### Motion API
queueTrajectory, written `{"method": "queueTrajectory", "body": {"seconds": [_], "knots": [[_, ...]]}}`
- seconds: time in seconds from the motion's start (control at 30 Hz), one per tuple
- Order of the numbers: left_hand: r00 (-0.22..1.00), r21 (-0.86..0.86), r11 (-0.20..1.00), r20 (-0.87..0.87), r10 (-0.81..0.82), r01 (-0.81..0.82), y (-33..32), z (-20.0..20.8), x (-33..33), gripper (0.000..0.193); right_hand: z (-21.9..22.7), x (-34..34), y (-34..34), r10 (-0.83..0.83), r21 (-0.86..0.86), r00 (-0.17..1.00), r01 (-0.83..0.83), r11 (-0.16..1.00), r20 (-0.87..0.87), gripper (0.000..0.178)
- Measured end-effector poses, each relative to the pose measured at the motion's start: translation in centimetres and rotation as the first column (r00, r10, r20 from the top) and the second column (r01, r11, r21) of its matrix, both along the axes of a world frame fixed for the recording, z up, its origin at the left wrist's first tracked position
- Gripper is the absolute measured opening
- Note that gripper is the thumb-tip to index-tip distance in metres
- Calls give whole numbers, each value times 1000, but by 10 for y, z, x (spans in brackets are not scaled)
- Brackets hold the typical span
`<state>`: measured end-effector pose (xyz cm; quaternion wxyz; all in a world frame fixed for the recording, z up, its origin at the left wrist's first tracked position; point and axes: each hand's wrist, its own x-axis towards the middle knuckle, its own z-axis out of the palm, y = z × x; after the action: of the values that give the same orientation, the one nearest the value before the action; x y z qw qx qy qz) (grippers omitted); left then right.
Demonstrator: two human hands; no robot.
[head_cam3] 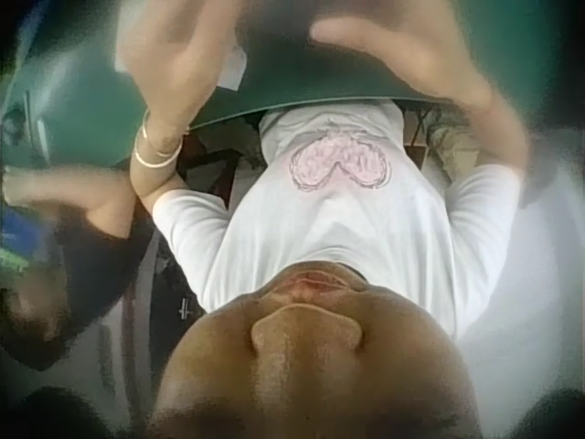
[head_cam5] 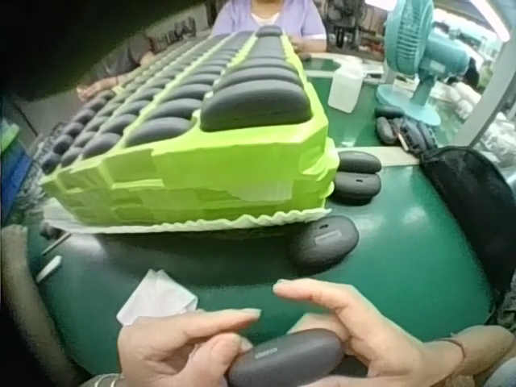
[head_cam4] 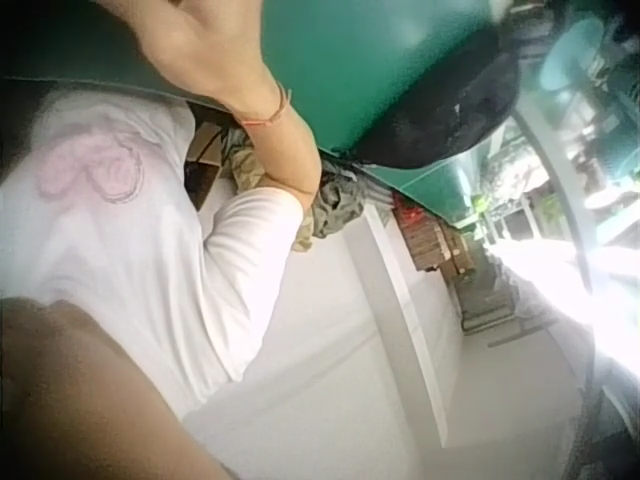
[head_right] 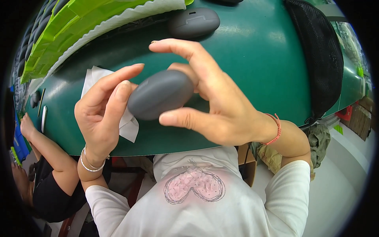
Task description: The person assembles small electronic device cases by hand, fitting internal circuitry into the cases.
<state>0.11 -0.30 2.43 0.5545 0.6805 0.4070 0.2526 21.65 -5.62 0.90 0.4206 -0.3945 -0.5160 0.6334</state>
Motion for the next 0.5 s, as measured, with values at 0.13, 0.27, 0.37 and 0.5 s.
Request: {"method": "queueTrajectory", "body": {"seconds": [0.13,0.27,0.37,0.5], "knots": [[991,4,997,109,-83,83,3,-5,-3,40,-7,-4,-3,38,135,999,-42,990,26,97],[984,226,970,135,-118,85,2,-7,0,44,-7,-3,-3,68,86,998,-69,994,14,97],[985,114,989,139,-106,90,2,-7,-4,52,-8,-4,-6,90,89,996,-88,992,-11,95],[981,235,955,20,-191,181,3,-4,0,59,-4,-7,-4,40,-36,998,-42,998,-54,92]]}}
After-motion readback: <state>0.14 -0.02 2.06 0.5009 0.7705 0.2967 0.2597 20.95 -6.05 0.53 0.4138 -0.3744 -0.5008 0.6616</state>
